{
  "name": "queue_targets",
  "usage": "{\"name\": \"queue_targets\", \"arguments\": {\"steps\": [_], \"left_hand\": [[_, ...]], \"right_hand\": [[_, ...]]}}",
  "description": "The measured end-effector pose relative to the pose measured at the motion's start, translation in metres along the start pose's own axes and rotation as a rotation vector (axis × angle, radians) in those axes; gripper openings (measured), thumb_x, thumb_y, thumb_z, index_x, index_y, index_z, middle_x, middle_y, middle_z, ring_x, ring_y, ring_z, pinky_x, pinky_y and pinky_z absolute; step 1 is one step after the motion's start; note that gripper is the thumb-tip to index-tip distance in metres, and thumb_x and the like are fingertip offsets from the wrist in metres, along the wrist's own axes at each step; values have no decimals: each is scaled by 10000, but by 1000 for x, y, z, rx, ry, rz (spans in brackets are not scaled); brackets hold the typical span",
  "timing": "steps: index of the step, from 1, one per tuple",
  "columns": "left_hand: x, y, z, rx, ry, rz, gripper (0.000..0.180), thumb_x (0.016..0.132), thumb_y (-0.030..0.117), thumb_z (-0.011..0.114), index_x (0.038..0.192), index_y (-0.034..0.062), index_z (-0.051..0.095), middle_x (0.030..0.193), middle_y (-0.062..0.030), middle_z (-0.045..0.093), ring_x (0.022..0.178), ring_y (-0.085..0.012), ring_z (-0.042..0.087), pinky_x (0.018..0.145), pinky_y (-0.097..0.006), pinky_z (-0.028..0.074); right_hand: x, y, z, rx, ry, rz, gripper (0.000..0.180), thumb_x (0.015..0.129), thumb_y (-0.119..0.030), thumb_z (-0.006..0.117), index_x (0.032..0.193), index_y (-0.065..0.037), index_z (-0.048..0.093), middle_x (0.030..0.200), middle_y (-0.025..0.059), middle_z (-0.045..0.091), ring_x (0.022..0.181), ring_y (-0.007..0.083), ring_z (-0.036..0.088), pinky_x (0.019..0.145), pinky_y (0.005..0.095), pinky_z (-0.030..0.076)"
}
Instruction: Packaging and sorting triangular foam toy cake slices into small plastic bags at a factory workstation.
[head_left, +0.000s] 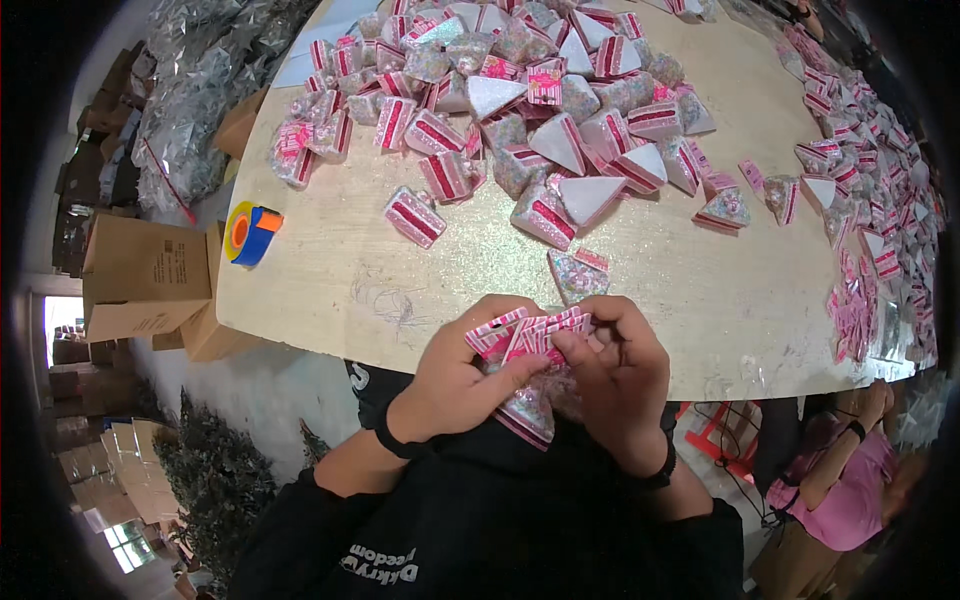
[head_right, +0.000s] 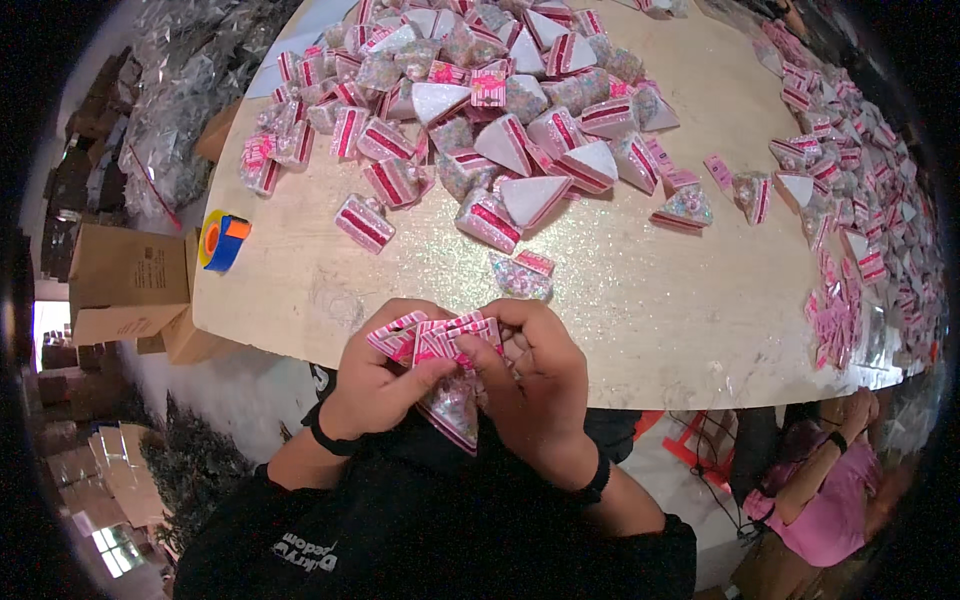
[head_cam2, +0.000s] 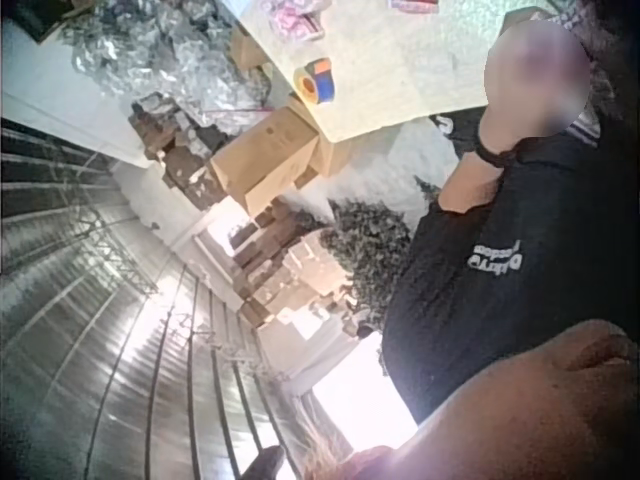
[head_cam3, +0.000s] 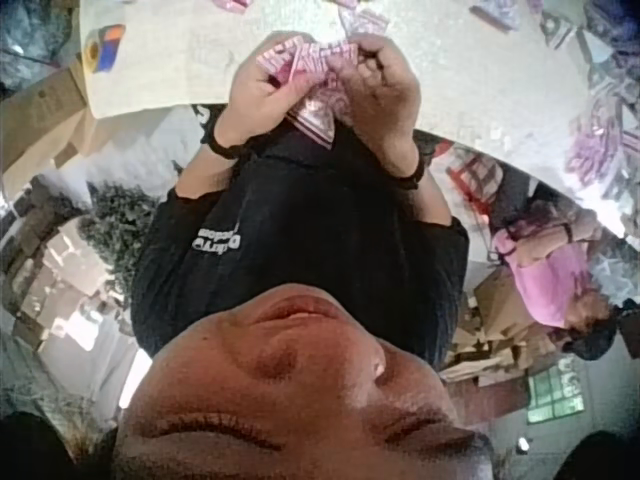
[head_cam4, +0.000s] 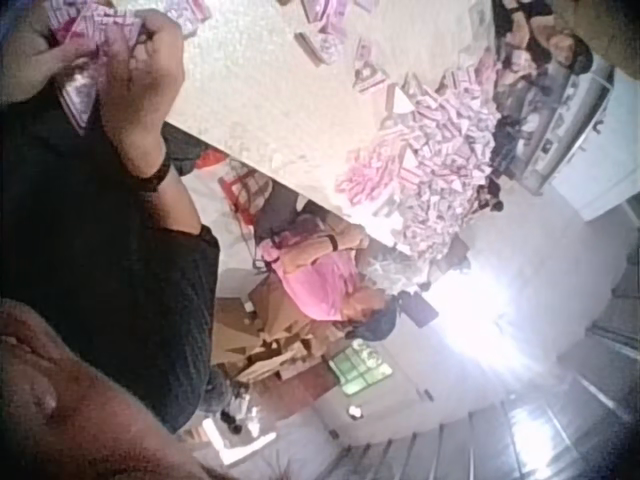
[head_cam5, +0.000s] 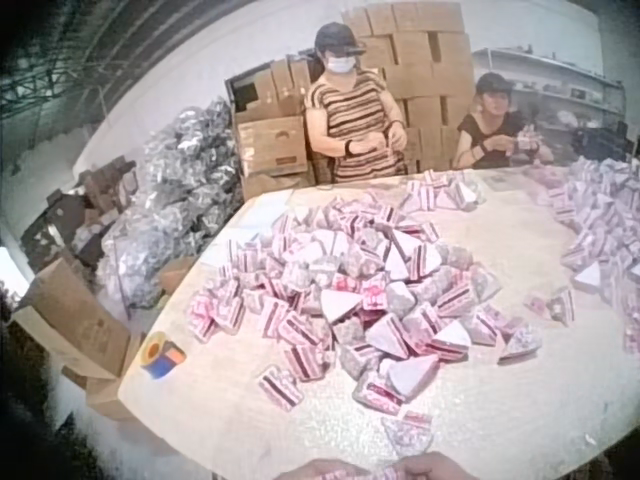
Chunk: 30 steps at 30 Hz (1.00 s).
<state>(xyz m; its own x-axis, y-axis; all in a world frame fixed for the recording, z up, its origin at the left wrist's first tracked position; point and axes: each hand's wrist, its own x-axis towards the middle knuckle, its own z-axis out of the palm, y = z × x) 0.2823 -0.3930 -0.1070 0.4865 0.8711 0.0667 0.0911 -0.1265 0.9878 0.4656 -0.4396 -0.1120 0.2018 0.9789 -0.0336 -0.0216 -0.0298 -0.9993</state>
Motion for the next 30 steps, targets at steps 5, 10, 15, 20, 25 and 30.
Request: {"name": "queue_targets", "arguments": {"steps": [5,10,15,20,25,30], "left_hand": [[-8,-2,7,-142,-6,-228,421,939,47,701,1323,-3,534,1089,-118,656,999,-165,644,893,-302,505],[-17,-18,27,-2,207,-71,374,951,51,678,1290,-38,546,1164,-163,606,1030,-275,628,977,-374,465],[-26,-28,40,-178,353,-43,316,962,41,669,1250,-42,568,1148,-160,603,1048,-279,600,978,-378,452],[-24,-36,19,195,175,210,379,955,32,664,1295,-62,525,1206,-170,570,1053,-282,603,984,-379,454],[-30,-35,28,30,196,72,470,959,23,633,1374,-93,446,1230,-214,564,1097,-327,594,1014,-408,451],[-25,-34,25,21,156,22,433,994,31,567,1391,-88,444,1218,-217,577,1100,-309,590,991,-383,463]], "right_hand": [[2,2,4,-295,30,-216,246,899,-85,750,1114,8,677,988,167,685,910,303,678,808,361,529],[-1,-3,12,-404,-23,-260,300,934,-105,675,1218,-7,678,1070,206,685,981,371,675,852,410,533],[-1,3,16,-312,-40,-206,296,938,-89,661,1221,-4,668,1069,205,685,980,367,675,856,401,529],[0,9,19,-247,-76,-164,268,931,-74,666,1187,2,668,1061,203,684,971,359,675,861,392,525],[3,16,19,-223,-117,-136,263,916,-62,683,1170,6,676,1047,191,675,963,353,674,854,386,526],[3,5,16,-446,-140,-264,362,900,-46,695,1255,3,648,1081,201,647,997,363,658,888,387,523]]}}
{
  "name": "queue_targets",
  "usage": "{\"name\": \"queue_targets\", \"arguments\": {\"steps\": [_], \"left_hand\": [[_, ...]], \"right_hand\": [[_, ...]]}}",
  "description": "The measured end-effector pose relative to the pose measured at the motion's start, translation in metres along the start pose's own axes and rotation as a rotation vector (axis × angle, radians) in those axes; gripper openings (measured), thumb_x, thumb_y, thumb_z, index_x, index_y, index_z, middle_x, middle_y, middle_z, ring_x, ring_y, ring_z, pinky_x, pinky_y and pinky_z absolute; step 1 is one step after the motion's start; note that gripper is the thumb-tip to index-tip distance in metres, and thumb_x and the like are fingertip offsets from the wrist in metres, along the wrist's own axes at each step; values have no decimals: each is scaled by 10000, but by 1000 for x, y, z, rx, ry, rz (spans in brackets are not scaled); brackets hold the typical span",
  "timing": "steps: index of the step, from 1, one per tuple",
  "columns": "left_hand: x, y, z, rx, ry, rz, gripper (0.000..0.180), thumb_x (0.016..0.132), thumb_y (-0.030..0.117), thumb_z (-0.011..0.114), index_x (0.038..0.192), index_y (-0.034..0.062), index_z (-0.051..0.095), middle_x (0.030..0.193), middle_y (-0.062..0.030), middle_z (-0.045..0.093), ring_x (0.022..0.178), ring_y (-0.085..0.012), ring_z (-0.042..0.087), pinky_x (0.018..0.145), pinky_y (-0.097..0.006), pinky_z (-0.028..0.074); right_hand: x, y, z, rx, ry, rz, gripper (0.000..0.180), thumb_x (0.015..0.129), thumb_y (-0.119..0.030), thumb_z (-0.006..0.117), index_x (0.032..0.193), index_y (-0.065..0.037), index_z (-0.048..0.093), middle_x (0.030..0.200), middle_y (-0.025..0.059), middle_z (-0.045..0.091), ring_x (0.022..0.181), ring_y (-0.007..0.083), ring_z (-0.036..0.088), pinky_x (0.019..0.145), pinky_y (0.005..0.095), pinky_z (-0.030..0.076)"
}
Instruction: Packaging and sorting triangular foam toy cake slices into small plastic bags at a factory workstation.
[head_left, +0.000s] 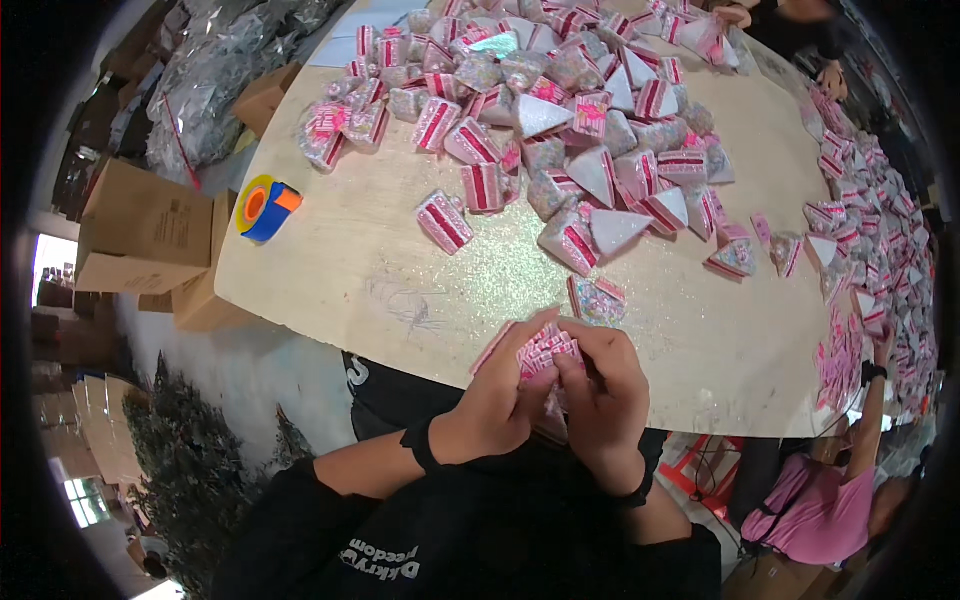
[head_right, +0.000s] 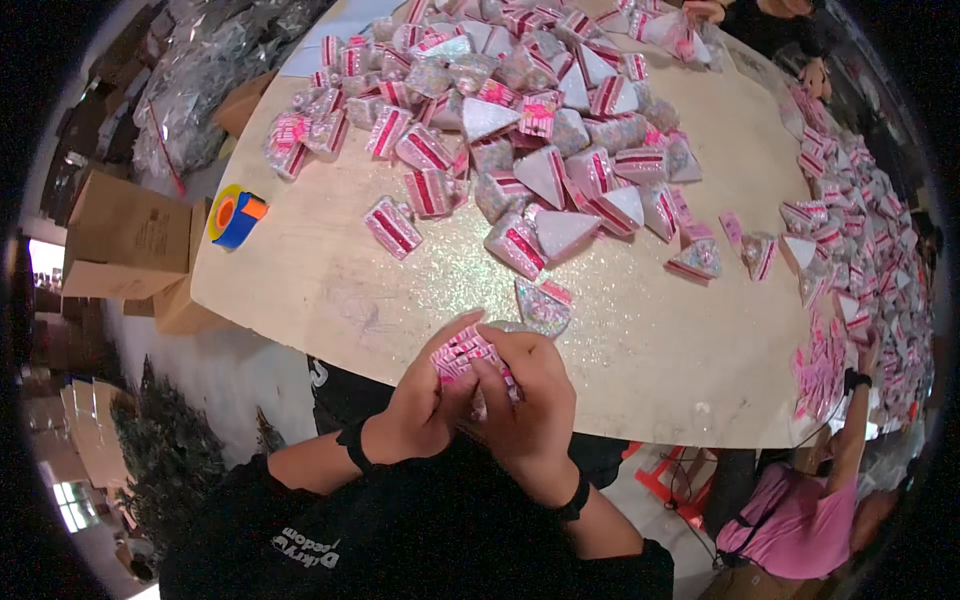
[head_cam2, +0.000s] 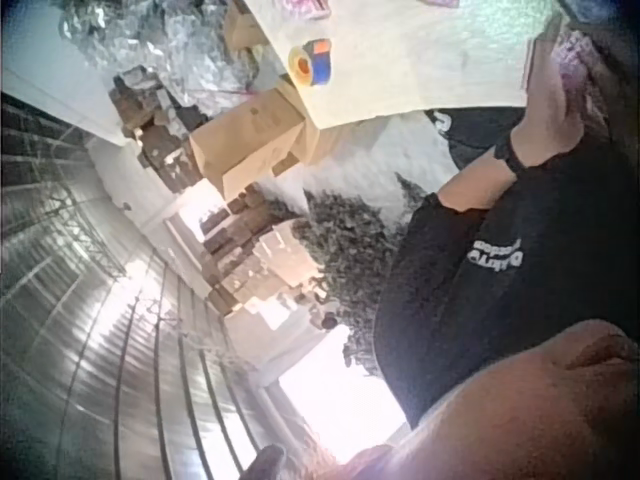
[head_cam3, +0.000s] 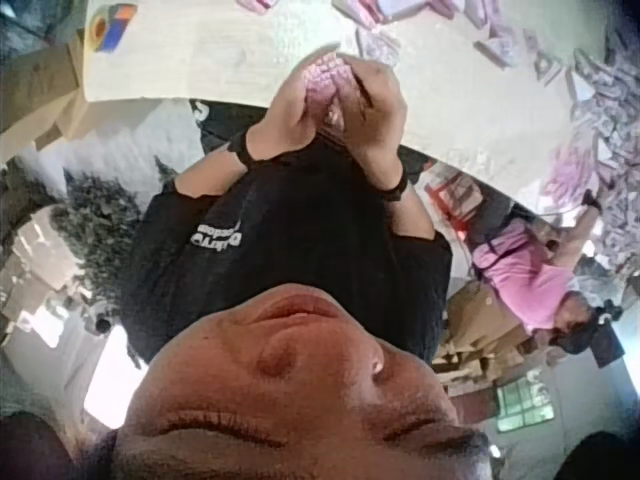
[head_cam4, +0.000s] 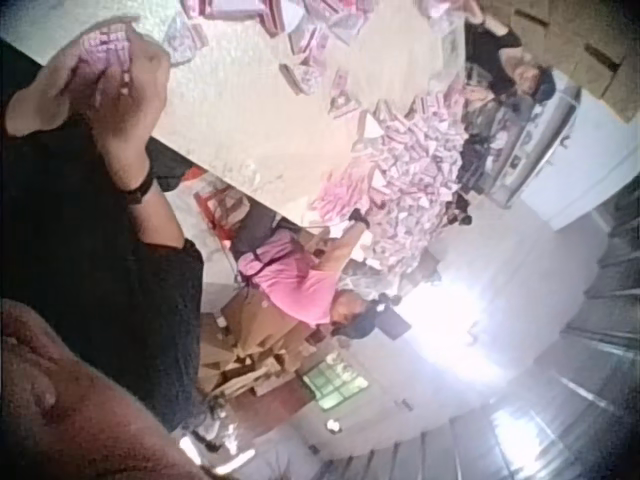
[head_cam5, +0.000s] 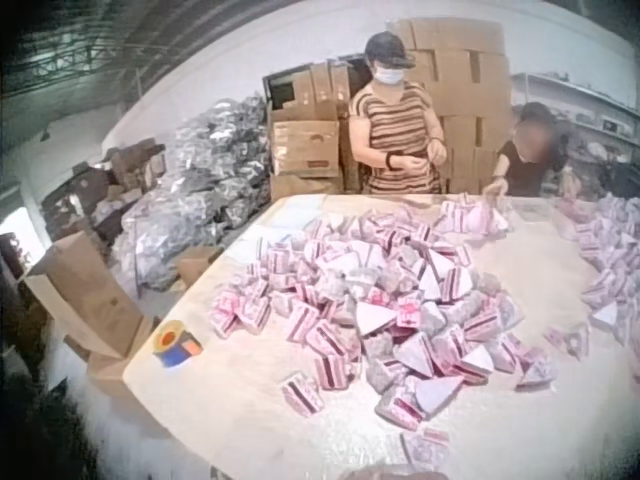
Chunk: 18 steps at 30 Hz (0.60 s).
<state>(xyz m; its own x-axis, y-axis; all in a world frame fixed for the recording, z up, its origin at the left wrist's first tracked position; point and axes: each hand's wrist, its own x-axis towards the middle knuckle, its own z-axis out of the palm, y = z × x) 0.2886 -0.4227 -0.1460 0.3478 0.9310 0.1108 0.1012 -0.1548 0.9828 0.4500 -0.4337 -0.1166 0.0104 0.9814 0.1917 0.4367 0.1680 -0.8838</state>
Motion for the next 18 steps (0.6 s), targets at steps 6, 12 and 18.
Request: {"name": "queue_targets", "arguments": {"steps": [6,12,18], "left_hand": [[10,-2,-11,19,-61,-111,247,1062,127,493,1250,2,592,930,-65,677,867,-149,634,805,-321,519],[24,31,-26,-125,-242,-369,209,1016,103,573,1201,11,606,866,-67,683,744,-111,639,674,-291,528],[21,19,-25,-64,-254,-205,300,989,114,635,1262,5,576,934,-57,698,766,-130,660,661,-308,536]], "right_hand": [[9,-22,-10,-220,-208,-111,598,837,22,710,1411,14,546,1347,271,511,1206,384,568,1043,403,467],[20,-9,-15,-483,-235,-436,670,753,-29,722,1401,-6,552,1404,207,543,1245,354,564,1039,452,475],[25,2,-14,-364,-212,-458,627,701,-83,765,1311,-23,630,1243,131,676,1126,324,646,983,430,514]]}}
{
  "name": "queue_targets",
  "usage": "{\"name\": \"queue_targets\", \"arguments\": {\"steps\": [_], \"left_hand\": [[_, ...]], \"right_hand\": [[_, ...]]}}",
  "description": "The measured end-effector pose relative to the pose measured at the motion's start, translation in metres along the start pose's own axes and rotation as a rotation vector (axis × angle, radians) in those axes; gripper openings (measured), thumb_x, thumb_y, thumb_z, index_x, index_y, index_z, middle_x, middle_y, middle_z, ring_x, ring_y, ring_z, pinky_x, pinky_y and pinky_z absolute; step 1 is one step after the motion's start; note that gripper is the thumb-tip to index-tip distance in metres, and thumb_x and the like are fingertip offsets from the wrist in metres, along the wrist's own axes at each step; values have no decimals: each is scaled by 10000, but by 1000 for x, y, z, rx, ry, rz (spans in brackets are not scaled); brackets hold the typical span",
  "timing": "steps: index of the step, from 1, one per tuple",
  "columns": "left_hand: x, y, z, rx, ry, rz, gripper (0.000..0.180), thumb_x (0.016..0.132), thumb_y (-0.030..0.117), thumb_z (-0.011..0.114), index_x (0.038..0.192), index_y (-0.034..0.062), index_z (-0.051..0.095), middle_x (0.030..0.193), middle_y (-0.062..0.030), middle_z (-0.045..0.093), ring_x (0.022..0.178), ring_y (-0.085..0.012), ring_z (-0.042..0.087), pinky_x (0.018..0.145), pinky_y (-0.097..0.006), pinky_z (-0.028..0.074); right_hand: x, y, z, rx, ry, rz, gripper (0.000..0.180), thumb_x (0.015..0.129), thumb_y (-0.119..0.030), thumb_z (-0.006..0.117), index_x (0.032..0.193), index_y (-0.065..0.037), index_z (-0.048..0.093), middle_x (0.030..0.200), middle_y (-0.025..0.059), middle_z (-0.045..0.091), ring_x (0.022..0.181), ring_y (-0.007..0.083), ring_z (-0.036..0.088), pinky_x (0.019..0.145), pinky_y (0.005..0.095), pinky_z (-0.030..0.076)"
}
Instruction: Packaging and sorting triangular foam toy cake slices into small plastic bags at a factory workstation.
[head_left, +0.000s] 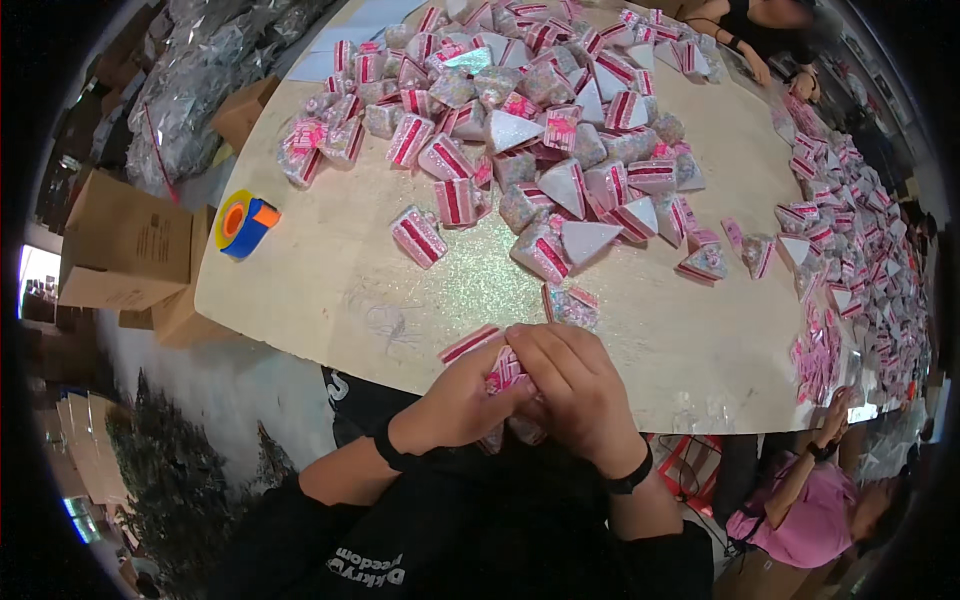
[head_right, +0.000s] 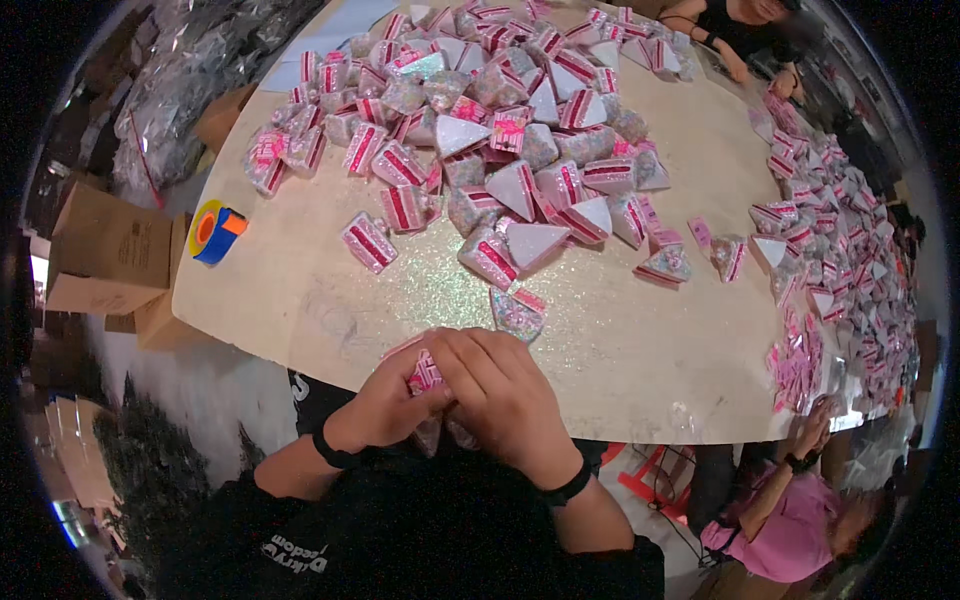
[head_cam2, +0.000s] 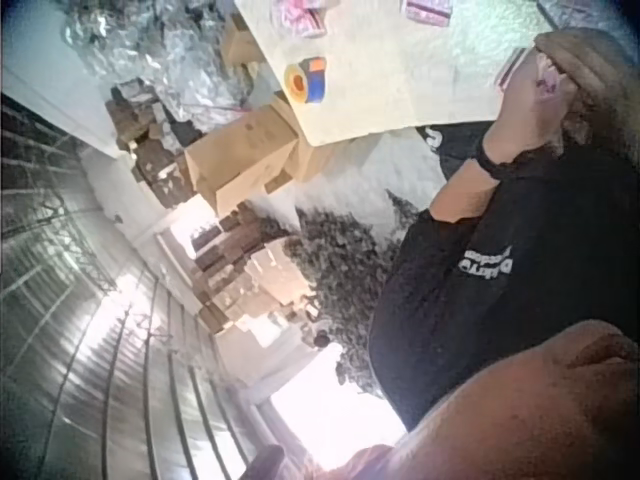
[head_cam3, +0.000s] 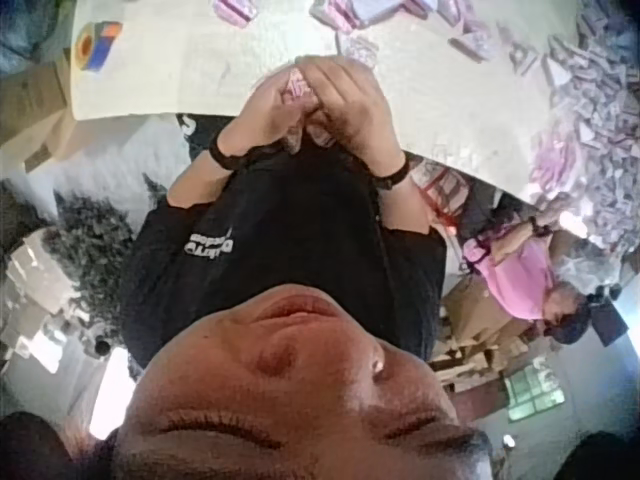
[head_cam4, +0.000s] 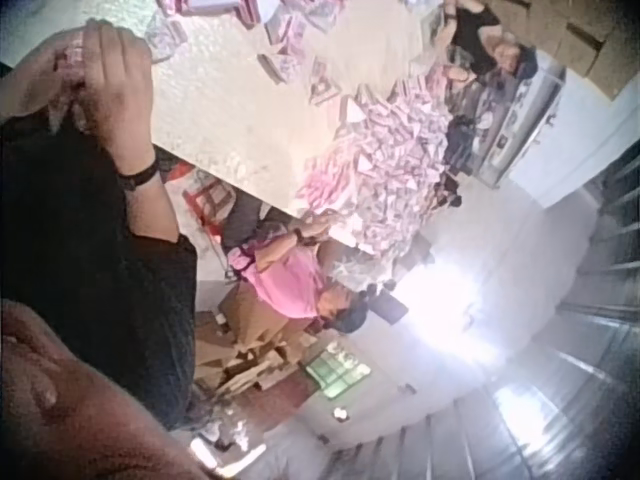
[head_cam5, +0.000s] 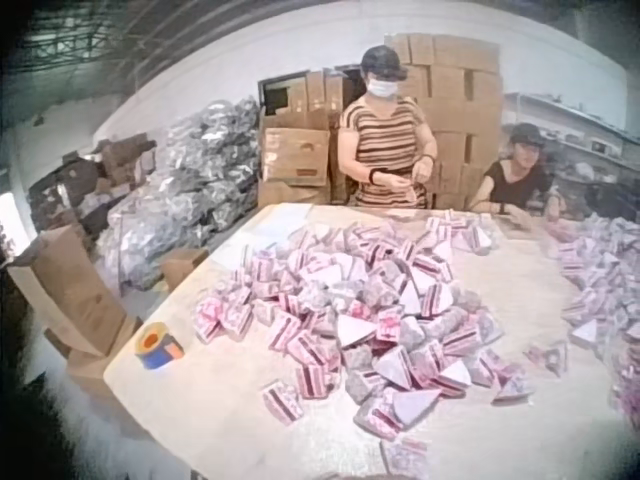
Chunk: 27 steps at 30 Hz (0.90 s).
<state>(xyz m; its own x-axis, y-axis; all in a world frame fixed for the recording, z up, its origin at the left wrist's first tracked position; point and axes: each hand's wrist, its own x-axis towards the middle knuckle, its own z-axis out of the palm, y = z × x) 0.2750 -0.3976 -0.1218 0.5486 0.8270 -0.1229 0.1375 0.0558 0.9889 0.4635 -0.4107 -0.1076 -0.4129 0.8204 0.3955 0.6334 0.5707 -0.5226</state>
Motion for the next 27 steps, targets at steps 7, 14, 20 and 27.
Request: {"name": "queue_targets", "arguments": {"steps": [7,14,20,27], "left_hand": [[-4,-20,-6,-534,-116,-176,530,1029,99,625,1507,21,411,1300,-81,599,1202,-154,581,1034,-329,472],[2,-24,13,-473,-7,-90,610,1026,61,605,1558,17,312,1355,-80,559,1234,-152,560,1058,-316,465],[8,-29,14,-630,-9,-113,537,1022,43,599,1500,-1,358,1325,-97,570,1209,-154,577,1039,-314,487],[2,-35,19,-663,74,-67,560,996,98,685,1469,53,389,1303,-60,567,1187,-132,579,1018,-306,501]], "right_hand": [[-3,2,2,16,48,23,647,650,-109,832,1267,-30,655,1193,125,700,1065,317,673,930,415,534],[-12,6,7,-22,59,100,753,625,-153,863,1328,-57,609,1230,92,683,1102,309,650,955,407,518],[-6,3,10,73,80,95,775,620,-124,886,1336,-28,607,1271,154,667,1115,353,654,956,441,537],[-8,6,7,48,24,142,805,619,-144,882,1362,-61,584,1347,145,613,1164,355,616,994,452,505]]}}
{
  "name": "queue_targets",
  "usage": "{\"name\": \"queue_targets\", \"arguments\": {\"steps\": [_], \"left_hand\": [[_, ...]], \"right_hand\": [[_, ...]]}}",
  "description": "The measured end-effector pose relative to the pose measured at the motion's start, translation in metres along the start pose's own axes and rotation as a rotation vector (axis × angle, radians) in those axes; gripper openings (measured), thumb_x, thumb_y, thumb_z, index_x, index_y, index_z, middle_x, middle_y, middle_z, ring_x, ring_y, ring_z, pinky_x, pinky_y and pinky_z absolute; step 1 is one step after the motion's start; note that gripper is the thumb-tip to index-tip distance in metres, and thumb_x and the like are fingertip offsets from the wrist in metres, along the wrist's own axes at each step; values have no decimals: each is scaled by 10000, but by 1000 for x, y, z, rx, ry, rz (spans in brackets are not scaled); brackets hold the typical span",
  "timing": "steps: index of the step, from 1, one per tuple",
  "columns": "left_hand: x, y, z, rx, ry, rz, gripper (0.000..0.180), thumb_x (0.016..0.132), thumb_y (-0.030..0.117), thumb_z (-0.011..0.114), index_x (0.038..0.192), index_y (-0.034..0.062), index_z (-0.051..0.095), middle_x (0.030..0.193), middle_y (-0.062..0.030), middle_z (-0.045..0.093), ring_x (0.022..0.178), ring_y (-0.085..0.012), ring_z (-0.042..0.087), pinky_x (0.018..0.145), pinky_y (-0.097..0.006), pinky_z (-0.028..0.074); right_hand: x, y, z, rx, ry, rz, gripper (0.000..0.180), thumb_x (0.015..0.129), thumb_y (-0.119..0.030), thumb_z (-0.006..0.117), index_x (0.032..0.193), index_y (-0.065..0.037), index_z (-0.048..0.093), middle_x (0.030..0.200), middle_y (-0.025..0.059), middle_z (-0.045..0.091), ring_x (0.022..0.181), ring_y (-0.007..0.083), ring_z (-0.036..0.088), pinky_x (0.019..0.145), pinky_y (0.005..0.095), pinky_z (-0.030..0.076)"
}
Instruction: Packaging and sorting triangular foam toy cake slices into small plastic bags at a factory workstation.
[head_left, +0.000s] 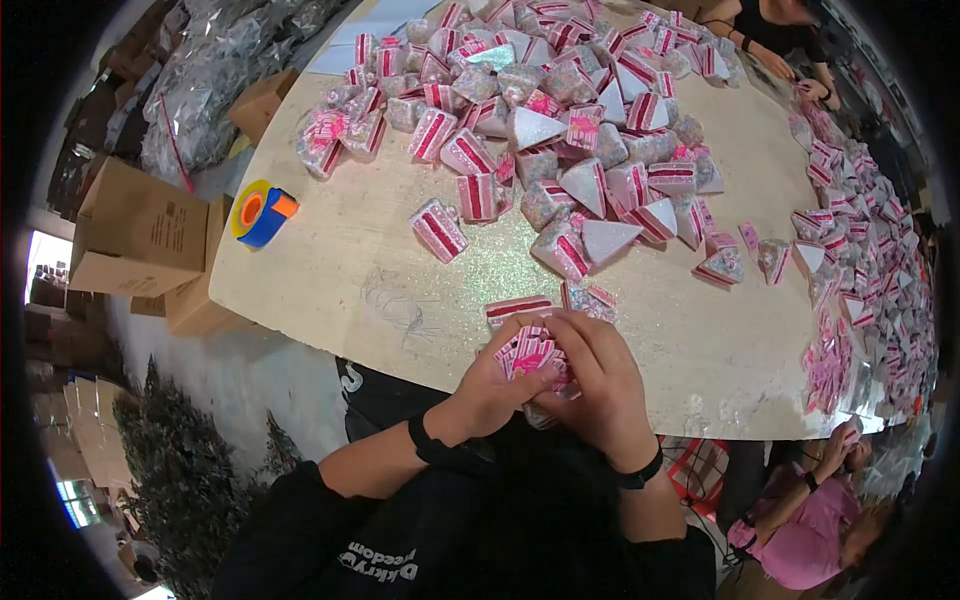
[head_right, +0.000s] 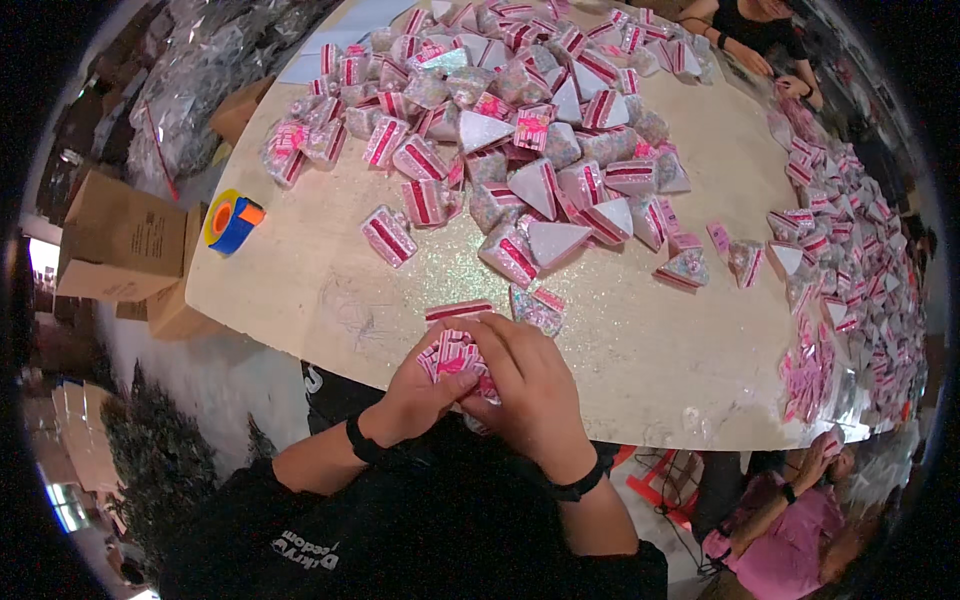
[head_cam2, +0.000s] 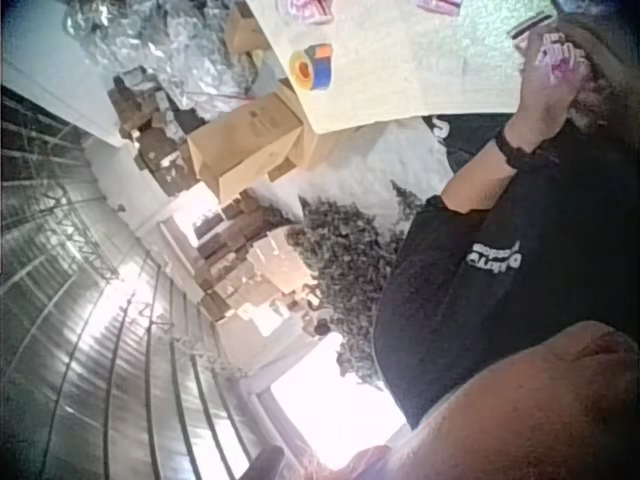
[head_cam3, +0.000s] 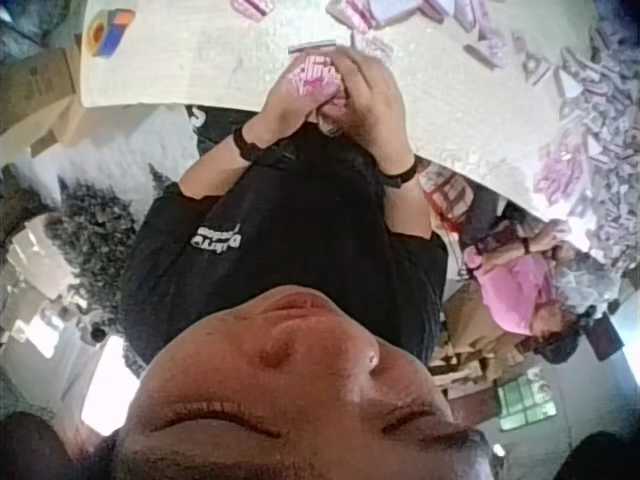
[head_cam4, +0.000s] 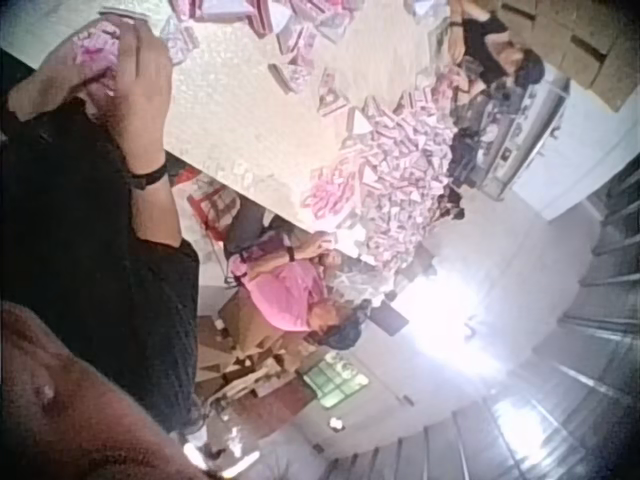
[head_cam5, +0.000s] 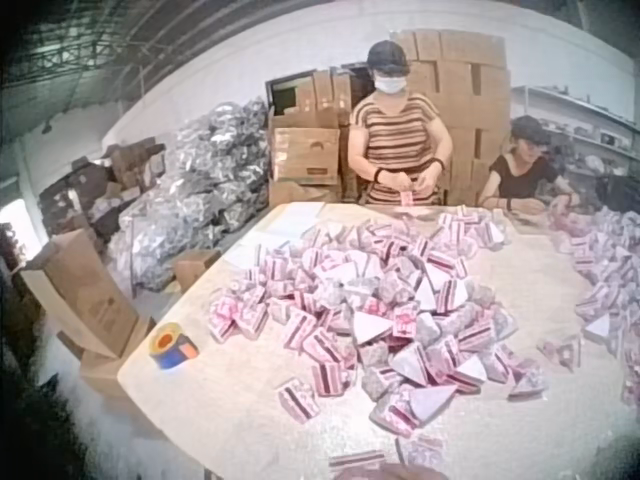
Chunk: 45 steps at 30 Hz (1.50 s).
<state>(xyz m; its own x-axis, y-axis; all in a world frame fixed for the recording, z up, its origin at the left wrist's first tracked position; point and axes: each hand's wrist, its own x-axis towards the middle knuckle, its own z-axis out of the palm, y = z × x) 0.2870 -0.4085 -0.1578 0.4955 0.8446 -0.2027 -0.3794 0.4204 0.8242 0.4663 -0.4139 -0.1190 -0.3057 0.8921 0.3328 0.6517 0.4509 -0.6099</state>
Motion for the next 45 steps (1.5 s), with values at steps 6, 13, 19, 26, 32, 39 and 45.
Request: {"name": "queue_targets", "arguments": {"steps": [6,13,19,26,32,39,45], "left_hand": [[7,1,1,-264,-54,61,707,928,174,794,1484,46,378,1257,-55,597,1147,-136,605,994,-310,518],[7,22,0,-123,-196,-239,597,907,99,769,1423,32,476,1227,-55,615,1124,-140,612,939,-293,528],[4,13,-1,-51,-172,-258,448,902,68,731,1315,10,568,1164,-62,645,1059,-145,636,869,-286,539],[10,21,5,118,-102,-294,316,971,145,664,1253,24,590,1050,-27,677,882,-99,662,689,-250,532],[13,-5,-4,79,-144,-261,288,1012,145,620,1265,8,603,1129,-33,670,1014,-106,637,860,-270,525],[17,3,6,210,-68,-82,305,990,117,624,1267,-10,604,1129,-58,679,1010,-134,641,874,-297,530],[16,4,8,137,-53,-134,276,987,116,615,1234,-5,626,1082,-60,692,979,-131,644,848,-298,531]], "right_hand": [[0,2,-5,61,-22,-98,771,606,-126,873,1324,-60,600,1345,119,617,1141,353,618,984,450,510],[5,-5,-10,26,-92,-108,799,580,-128,907,1328,-80,631,1401,111,605,1180,359,599,1010,462,508],[4,-7,-6,84,-139,-53,822,600,-149,895,1369,-83,613,1440,107,574,1234,346,573,1042,459,487],[0,-6,-6,-42,-167,-89,796,622,-121,864,1365,-31,591,1371,139,604,1223,335,589,1038,448,481],[-6,-2,-5,-71,-139,-32,758,644,-159,849,1345,-22,598,1280,126,650,1172,329,624,1018,442,490],[-5,2,-1,-103,-30,-110,783,578,-123,869,1317,-32,630,1264,142,671,1138,345,638,989,441,520],[-10,7,4,-41,-28,-111,762,630,-178,847,1335,-12,614,1286,146,649,1182,343,609,1004,446,503]]}}
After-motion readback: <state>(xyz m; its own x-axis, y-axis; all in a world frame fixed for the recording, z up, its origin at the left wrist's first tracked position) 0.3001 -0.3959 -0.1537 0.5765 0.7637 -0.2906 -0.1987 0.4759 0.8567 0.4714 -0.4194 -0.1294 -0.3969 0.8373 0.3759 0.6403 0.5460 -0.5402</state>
